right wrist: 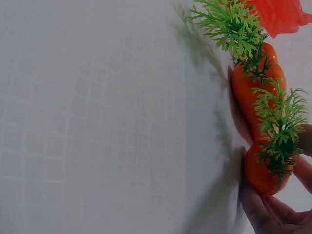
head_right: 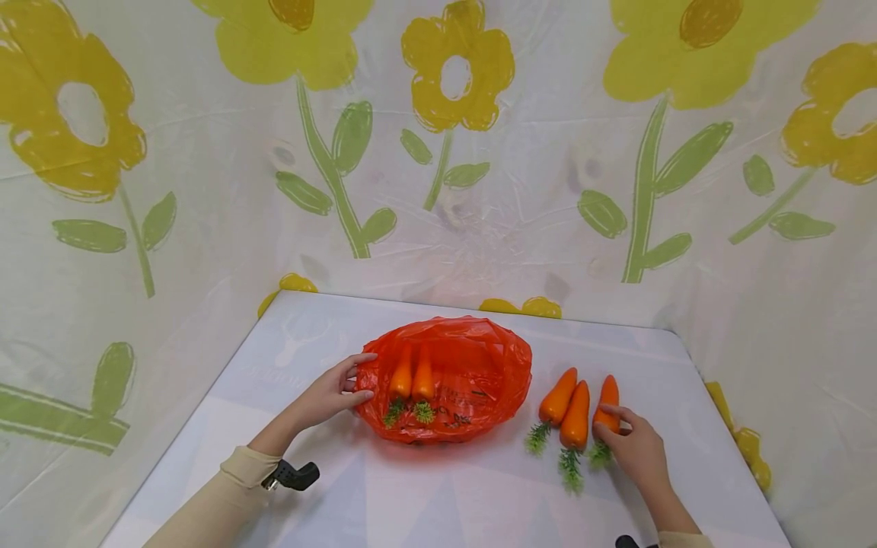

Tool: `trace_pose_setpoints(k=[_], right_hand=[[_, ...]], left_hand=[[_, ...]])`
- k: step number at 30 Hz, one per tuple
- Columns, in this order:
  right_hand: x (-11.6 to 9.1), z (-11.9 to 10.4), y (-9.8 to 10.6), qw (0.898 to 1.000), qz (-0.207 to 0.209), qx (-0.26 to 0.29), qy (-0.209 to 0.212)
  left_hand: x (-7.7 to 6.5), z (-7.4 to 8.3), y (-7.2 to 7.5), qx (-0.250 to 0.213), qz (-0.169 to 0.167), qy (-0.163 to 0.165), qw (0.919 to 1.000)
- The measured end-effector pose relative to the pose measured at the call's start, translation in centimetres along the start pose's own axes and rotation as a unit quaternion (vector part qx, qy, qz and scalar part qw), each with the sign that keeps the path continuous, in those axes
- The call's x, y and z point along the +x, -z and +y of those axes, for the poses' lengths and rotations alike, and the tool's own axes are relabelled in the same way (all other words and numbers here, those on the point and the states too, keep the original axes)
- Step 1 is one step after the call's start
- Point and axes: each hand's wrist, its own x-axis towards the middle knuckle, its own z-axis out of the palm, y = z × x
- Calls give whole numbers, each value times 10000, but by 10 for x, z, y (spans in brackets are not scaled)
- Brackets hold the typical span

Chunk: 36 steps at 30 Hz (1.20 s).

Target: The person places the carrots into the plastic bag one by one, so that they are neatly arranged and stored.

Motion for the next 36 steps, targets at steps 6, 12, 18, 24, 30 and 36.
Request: trace_pose_setpoints(k=[6,12,18,24,30,36], right_hand=[[-3,-3,-1,9999,99,58,-60],[-6,-6,-1,9995,248,200,-67],[-7,-7,4,9986,382,347,-131],[-7,-11,7,9977,418,463,-251],[-7,-11,6,9970,538,516,-194],[-7,-18,10,9965,518,621,-231]], left_hand=[[0,0,-1,-8,40,-5,10000],[-1,-1,-1,34,39,10,10000],[0,0,0,62,28,11,10000],[-1,1,0,23,13,-5,10000],[-3,3,0,-1,7,-61,10000],[-4,5,0,-46,10,-30,10000]])
